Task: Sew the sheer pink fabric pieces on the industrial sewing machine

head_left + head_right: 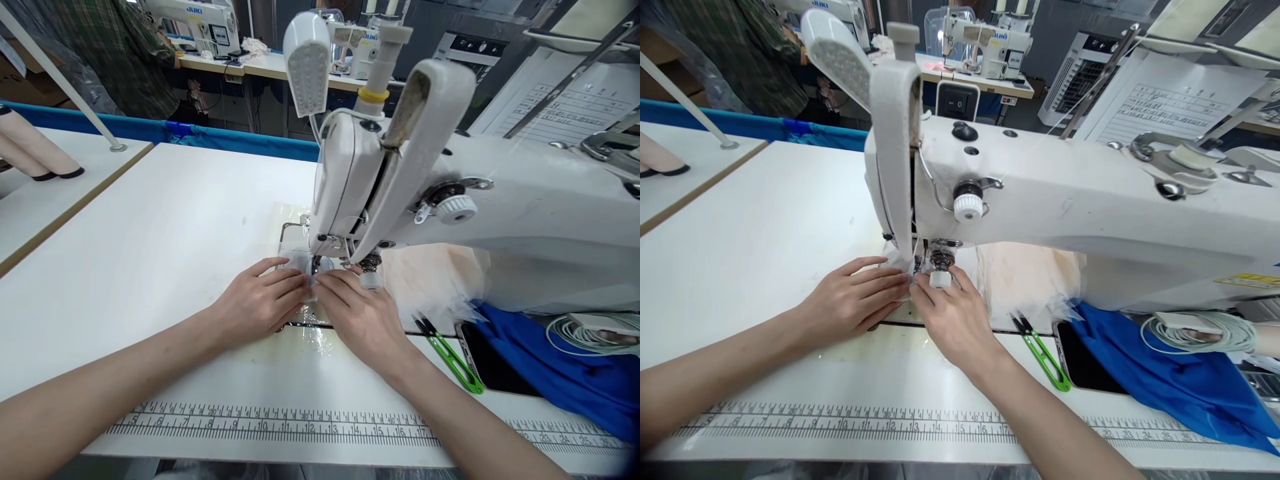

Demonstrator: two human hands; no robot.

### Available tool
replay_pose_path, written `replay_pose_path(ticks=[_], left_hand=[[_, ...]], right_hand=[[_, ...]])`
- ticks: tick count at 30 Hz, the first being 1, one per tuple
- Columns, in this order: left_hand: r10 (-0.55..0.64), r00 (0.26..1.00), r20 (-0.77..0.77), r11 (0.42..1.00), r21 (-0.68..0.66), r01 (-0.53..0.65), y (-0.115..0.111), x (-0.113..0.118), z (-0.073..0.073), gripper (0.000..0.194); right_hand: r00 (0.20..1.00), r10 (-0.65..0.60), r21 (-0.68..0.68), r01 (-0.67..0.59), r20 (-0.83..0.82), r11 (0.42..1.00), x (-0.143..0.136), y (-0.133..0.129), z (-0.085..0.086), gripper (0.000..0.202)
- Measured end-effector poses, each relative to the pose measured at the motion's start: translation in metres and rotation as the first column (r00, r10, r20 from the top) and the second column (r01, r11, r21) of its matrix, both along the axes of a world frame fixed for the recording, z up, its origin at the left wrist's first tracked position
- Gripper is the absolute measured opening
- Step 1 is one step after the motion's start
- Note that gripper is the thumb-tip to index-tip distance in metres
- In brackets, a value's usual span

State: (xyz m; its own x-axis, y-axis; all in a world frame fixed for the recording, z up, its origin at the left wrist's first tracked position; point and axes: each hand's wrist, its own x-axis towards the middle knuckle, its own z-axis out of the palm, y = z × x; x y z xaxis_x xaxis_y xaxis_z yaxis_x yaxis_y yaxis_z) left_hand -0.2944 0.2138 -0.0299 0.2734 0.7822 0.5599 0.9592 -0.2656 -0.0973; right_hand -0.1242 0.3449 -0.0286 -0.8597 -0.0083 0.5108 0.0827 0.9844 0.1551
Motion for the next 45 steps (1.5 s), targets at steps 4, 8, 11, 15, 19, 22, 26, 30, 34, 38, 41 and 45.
replay_pose_path(ticks=[4,8,11,15,19,22,26,30,34,38,41,45], left_hand=[[0.016,1.0,0.001,1.0,-0.002,-0.016,-0.0016,0.0009,-0.0021,0.023],[0.014,0.998,-0.063,0.999,-0.038,-0.016,-0.0062,0.0031,-0.004,0.024],[0.017,0.996,-0.086,0.999,-0.046,-0.021,-0.0084,0.0043,-0.0045,0.025],[0.017,0.997,-0.081,0.999,-0.039,-0.02,-0.0084,0.0045,-0.0048,0.025],[0.016,0.997,-0.082,0.999,-0.051,-0.02,-0.0076,0.0038,-0.0052,0.026],[0.008,0.997,-0.08,0.999,-0.05,-0.012,-0.0066,0.0027,-0.0057,0.026],[0.029,0.997,-0.077,0.998,-0.058,-0.033,-0.0041,-0.0001,-0.0063,0.027],[0.039,0.998,-0.053,0.995,-0.089,-0.044,-0.0021,-0.0016,-0.0055,0.029],[0.01,0.999,-0.035,0.998,-0.055,-0.012,-0.005,0.0028,-0.0035,0.028],[0.003,0.999,-0.042,0.999,-0.044,-0.004,-0.009,0.0069,-0.0034,0.026],[-0.001,1.0,-0.023,0.999,-0.046,0.0,-0.009,0.0062,-0.0043,0.027],[0.018,1.0,-0.013,0.998,-0.058,-0.019,-0.0072,0.0046,-0.0042,0.027]], right_hand=[[0.999,0.022,-0.006,-0.022,-0.033,1.0,0.0009,0.0015,-0.0032,0.027],[0.999,0.042,-0.039,-0.043,-0.032,0.998,0.005,-0.0002,-0.0051,0.022],[0.999,0.037,-0.075,-0.039,-0.032,0.996,0.0063,-0.0038,-0.0038,0.018],[0.999,0.026,-0.085,-0.028,-0.018,0.996,0.0063,-0.007,-0.0018,0.019],[1.0,0.012,-0.081,-0.012,0.0,0.997,0.0064,-0.0072,-0.0017,0.02],[1.0,0.006,-0.078,-0.006,0.01,0.997,0.0063,-0.0071,-0.0017,0.021],[1.0,-0.016,-0.075,0.017,0.019,0.997,0.0048,-0.0071,-0.002,0.023],[0.999,-0.036,-0.072,0.038,0.032,0.997,0.0033,-0.0066,-0.0022,0.025],[0.999,-0.025,-0.073,0.027,0.032,0.997,0.0045,-0.0063,-0.0012,0.026],[1.0,-0.012,-0.09,0.014,0.022,0.996,0.0067,-0.0067,-0.0007,0.026],[1.0,-0.012,-0.077,0.014,0.025,0.997,0.0065,-0.0066,-0.0007,0.025],[0.999,-0.016,-0.041,0.017,0.029,0.999,0.0045,-0.0059,-0.0003,0.025]])
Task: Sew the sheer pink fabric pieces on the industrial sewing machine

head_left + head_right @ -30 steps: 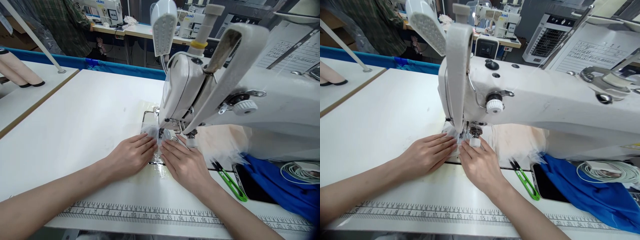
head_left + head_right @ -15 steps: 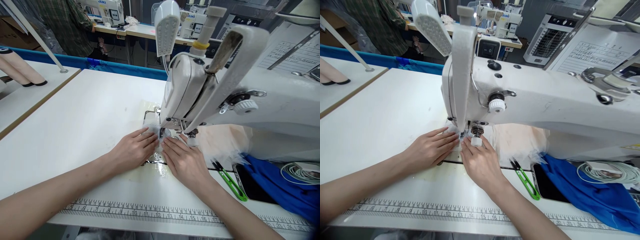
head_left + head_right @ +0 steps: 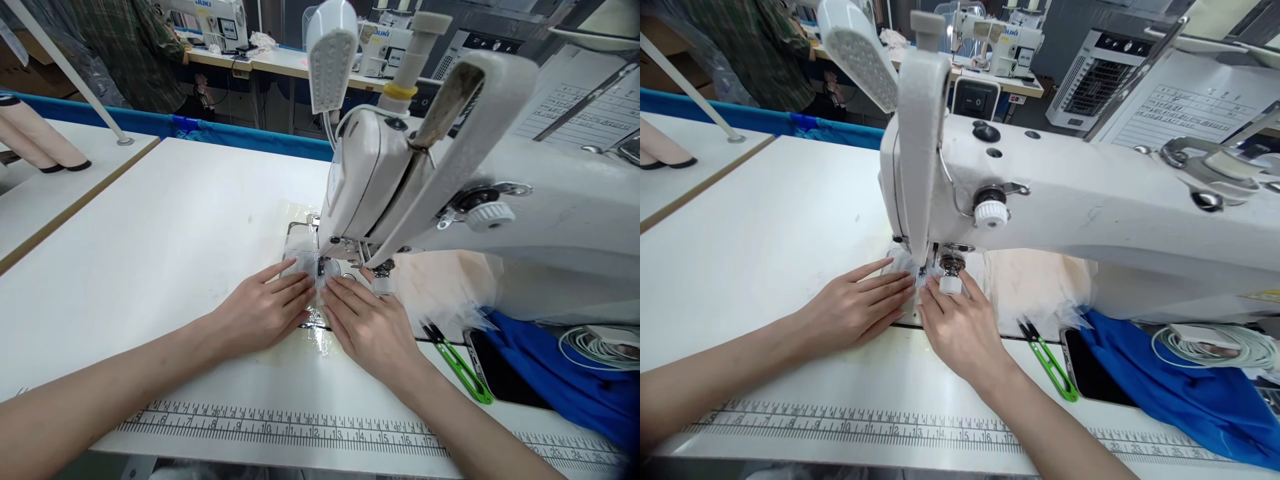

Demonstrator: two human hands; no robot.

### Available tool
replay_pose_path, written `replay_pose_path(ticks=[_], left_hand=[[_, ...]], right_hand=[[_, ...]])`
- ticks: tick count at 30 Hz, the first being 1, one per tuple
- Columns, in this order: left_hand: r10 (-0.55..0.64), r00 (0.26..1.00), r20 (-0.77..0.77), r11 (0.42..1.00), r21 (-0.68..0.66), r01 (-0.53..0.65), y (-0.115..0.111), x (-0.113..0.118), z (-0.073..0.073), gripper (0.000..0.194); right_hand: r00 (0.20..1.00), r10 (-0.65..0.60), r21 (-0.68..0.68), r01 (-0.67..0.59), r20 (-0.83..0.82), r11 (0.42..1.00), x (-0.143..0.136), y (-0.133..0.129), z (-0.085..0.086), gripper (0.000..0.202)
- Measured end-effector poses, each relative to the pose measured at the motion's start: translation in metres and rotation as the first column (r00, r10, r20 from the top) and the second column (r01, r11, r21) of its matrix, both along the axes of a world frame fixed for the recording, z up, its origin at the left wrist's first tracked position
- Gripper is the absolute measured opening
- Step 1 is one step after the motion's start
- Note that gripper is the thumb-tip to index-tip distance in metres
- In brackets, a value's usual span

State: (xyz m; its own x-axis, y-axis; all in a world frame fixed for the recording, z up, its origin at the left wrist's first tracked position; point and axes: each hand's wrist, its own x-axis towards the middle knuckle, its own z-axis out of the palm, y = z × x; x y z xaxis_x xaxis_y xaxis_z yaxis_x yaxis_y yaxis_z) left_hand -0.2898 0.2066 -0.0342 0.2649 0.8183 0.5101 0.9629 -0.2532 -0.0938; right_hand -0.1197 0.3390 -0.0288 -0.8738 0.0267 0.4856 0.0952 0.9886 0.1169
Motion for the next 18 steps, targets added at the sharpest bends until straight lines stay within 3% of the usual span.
replay_pose_path(ticks=[18], left_hand=[[0.071,0.997,0.001,0.996,-0.046,-0.071,0.0046,-0.0033,-0.0007,0.031]], right_hand=[[0.997,-0.073,0.022,0.072,0.032,0.997,-0.0057,0.0024,-0.0006,0.023]])
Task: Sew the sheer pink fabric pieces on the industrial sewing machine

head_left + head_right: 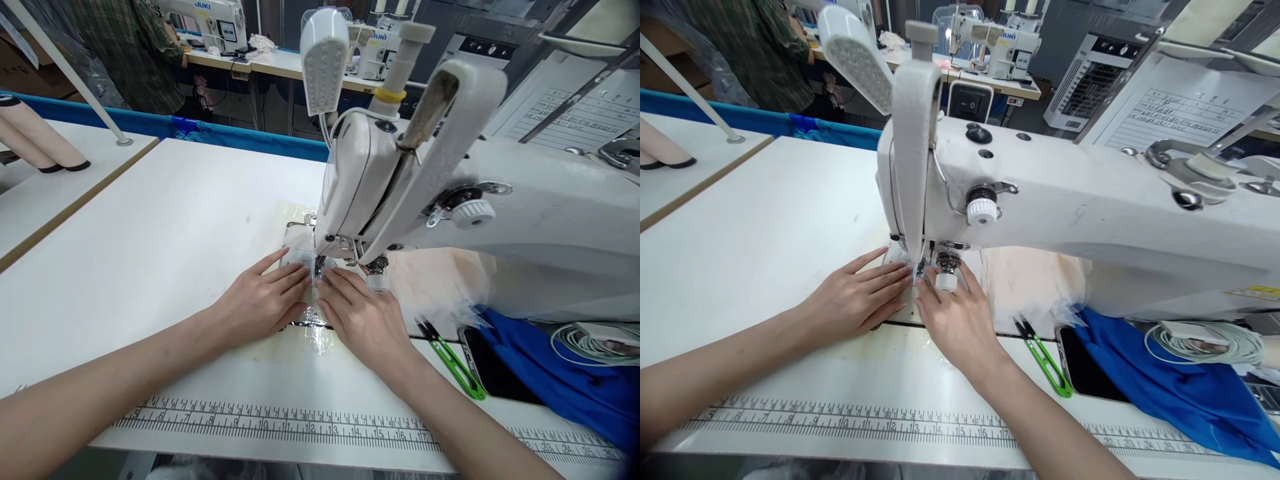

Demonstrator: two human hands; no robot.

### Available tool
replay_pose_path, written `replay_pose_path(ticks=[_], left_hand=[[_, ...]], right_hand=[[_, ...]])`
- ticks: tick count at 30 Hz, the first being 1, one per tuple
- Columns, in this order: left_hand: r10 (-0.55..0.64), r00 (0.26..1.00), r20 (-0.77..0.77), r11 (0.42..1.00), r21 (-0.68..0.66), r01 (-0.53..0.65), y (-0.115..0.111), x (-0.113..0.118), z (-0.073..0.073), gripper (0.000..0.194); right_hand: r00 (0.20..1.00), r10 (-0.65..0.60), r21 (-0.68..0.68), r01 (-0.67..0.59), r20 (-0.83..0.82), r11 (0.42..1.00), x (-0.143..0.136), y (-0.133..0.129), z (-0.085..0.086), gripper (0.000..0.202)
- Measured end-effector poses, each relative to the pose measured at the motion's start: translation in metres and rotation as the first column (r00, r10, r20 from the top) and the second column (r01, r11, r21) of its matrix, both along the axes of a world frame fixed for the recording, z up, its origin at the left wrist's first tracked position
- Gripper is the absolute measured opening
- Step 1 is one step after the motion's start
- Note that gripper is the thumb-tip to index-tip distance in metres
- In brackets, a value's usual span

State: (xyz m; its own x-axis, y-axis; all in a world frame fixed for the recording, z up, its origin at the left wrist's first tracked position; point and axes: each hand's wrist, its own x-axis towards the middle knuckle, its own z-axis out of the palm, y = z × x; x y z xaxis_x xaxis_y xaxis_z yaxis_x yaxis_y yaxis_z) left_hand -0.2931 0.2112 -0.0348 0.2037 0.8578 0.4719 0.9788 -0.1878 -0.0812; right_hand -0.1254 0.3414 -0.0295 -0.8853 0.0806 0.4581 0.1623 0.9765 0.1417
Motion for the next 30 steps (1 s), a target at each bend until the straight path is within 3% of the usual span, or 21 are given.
replay_pose_path(ticks=[8,21,25,30], left_hand=[[0.025,0.999,0.032,0.999,-0.026,-0.024,0.008,-0.009,-0.003,0.038],[0.181,0.979,0.095,0.98,-0.102,-0.172,0.005,-0.01,-0.009,0.045],[0.332,0.94,0.076,0.937,-0.145,-0.319,-0.003,-0.018,-0.005,0.037],[0.426,0.904,0.043,0.845,-0.376,-0.38,-0.013,-0.035,0.013,0.033]], right_hand=[[1.0,0.015,-0.002,-0.015,-0.027,1.0,0.003,0.004,0.001,0.024],[0.996,0.073,-0.044,-0.076,-0.056,0.996,0.005,0.005,0.005,0.022],[0.983,0.141,-0.049,-0.148,-0.115,0.988,0.005,0.006,0.006,0.019],[0.95,0.253,-0.164,-0.283,-0.184,0.945,0.004,0.002,0.001,0.027]])
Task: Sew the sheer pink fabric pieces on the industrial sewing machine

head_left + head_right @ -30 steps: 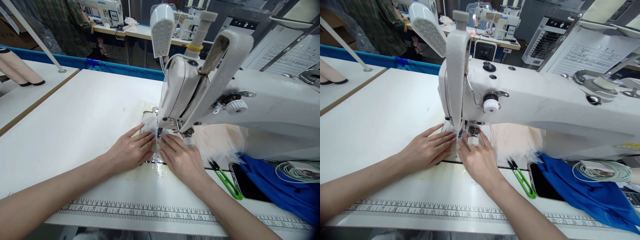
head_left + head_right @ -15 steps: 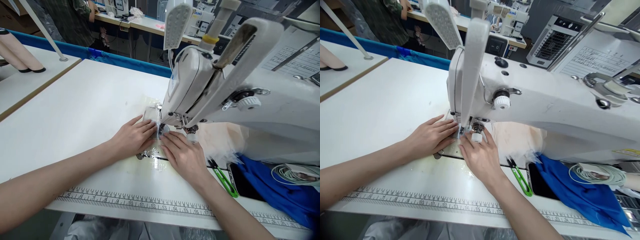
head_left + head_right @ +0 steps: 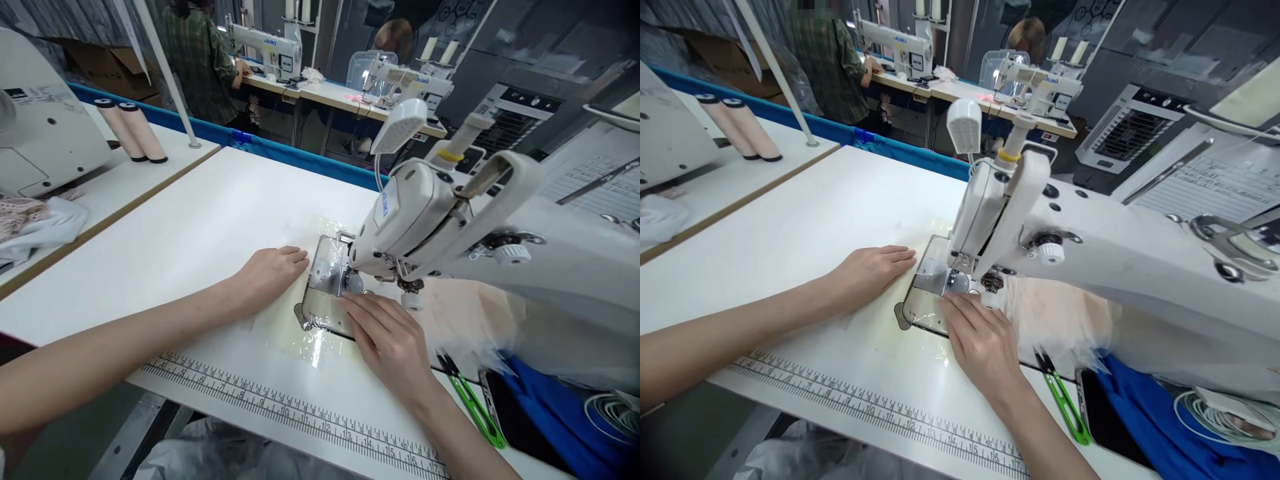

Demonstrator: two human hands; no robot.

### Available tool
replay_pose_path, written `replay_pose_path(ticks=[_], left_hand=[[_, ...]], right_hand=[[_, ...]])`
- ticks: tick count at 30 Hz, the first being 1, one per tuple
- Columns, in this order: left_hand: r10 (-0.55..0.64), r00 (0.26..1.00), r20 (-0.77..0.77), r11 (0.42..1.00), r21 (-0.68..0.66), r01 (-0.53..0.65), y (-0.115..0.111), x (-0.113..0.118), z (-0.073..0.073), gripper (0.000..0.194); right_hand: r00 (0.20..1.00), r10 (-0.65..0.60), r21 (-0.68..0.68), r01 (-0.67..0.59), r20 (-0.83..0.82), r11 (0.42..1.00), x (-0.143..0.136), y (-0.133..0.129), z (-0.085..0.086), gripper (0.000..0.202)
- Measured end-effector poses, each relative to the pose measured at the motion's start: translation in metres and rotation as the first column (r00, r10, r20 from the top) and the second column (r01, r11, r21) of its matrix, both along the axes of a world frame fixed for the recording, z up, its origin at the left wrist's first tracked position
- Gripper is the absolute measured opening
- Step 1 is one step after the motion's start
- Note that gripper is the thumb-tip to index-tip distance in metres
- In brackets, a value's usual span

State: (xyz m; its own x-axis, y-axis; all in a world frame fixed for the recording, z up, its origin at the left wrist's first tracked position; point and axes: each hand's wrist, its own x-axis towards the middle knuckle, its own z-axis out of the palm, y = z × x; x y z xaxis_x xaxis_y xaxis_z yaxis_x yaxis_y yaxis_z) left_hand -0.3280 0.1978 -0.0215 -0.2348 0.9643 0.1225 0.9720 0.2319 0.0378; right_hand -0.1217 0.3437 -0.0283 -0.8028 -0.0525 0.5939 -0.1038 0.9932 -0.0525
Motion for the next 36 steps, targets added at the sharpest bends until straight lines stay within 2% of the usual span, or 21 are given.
replay_pose_path(ticks=[3,6,8,9,10,11,13,15,16,17,18,20,23,26,29,31,33,35,36], left_hand=[[-0.004,0.999,0.038,1.0,-0.028,0.005,-0.011,-0.005,0.01,0.031],[-0.029,0.995,0.1,1.0,-0.004,0.03,-0.029,-0.002,0.017,0.03],[-0.034,0.982,0.183,0.999,0.006,0.034,-0.043,0.0,0.023,0.029],[-0.027,0.97,0.24,1.0,0.005,0.026,-0.05,0.0,0.028,0.029],[-0.011,0.949,0.316,1.0,-0.001,0.012,-0.057,-0.002,0.034,0.028],[0.008,0.912,0.41,1.0,-0.006,-0.007,-0.063,-0.006,0.04,0.027],[0.044,0.788,0.614,0.999,-0.003,-0.053,-0.074,-0.019,0.054,0.023],[0.057,0.627,0.777,0.991,0.03,-0.127,-0.083,-0.038,0.066,0.027],[0.053,0.557,0.829,0.984,0.051,-0.169,-0.086,-0.049,0.071,0.031],[0.048,0.505,0.862,0.976,0.067,-0.208,-0.089,-0.059,0.074,0.034],[0.044,0.468,0.883,0.969,0.077,-0.235,-0.09,-0.068,0.076,0.035],[0.04,0.446,0.894,0.965,0.081,-0.248,-0.088,-0.084,0.076,0.034],[0.058,0.477,0.877,0.976,0.051,-0.212,-0.074,-0.096,0.07,0.033],[0.064,0.557,0.828,0.98,0.053,-0.191,-0.056,-0.099,0.064,0.031],[0.003,0.629,0.777,0.987,0.1,-0.128,-0.044,-0.099,0.066,0.028],[-0.013,0.622,0.783,0.994,0.075,-0.074,-0.041,-0.103,0.07,0.028],[0.034,0.602,0.798,0.998,0.004,-0.062,-0.042,-0.112,0.072,0.031],[0.12,0.545,0.83,0.992,-0.077,-0.101,-0.046,-0.127,0.07,0.035],[0.156,0.501,0.851,0.986,-0.107,-0.126,-0.049,-0.134,0.067,0.038]], right_hand=[[0.996,0.084,-0.088,-0.082,0.014,0.993,-0.003,-0.008,0.0,0.036],[0.989,0.11,-0.198,-0.088,0.101,0.976,-0.013,-0.021,0.006,0.045],[0.977,0.123,-0.335,-0.059,0.173,0.94,-0.025,-0.032,0.013,0.045],[0.967,0.142,-0.43,-0.037,0.214,0.902,-0.032,-0.037,0.017,0.037],[0.95,0.172,-0.543,-0.003,0.26,0.839,-0.04,-0.042,0.023,0.026],[0.931,0.21,-0.664,0.043,0.297,0.747,-0.048,-0.047,0.028,0.016],[0.902,0.287,-0.856,0.15,0.324,0.494,-0.064,-0.054,0.041,0.019],[0.898,0.341,-0.947,0.197,0.278,0.252,-0.078,-0.058,0.052,0.023],[0.902,0.355,-0.966,0.196,0.245,0.168,-0.083,-0.059,0.055,0.023],[0.905,0.365,-0.975,0.192,0.221,0.114,-0.089,-0.059,0.057,0.023],[0.908,0.364,-0.978,0.188,0.206,0.086,-0.094,-0.059,0.058,0.023],[0.929,0.316,-0.981,0.175,0.194,0.089,-0.103,-0.059,0.055,0.025],[0.96,0.208,-0.976,0.156,0.186,0.151,-0.119,-0.06,0.047,0.028],[0.959,0.172,-0.959,0.186,0.224,0.213,-0.137,-0.062,0.044,0.047],[0.948,0.183,-0.942,0.207,0.26,0.265,-0.153,-0.064,0.043,0.058],[0.95,0.212,-0.958,0.181,0.228,0.221,-0.161,-0.063,0.042,0.051],[0.955,0.235,-0.981,0.158,0.182,0.115,-0.166,-0.059,0.038,0.043],[0.954,0.243,-0.984,0.173,0.176,0.034,-0.168,-0.053,0.034,0.043],[0.951,0.245,-0.982,0.188,0.187,0.02,-0.169,-0.051,0.032,0.043]])
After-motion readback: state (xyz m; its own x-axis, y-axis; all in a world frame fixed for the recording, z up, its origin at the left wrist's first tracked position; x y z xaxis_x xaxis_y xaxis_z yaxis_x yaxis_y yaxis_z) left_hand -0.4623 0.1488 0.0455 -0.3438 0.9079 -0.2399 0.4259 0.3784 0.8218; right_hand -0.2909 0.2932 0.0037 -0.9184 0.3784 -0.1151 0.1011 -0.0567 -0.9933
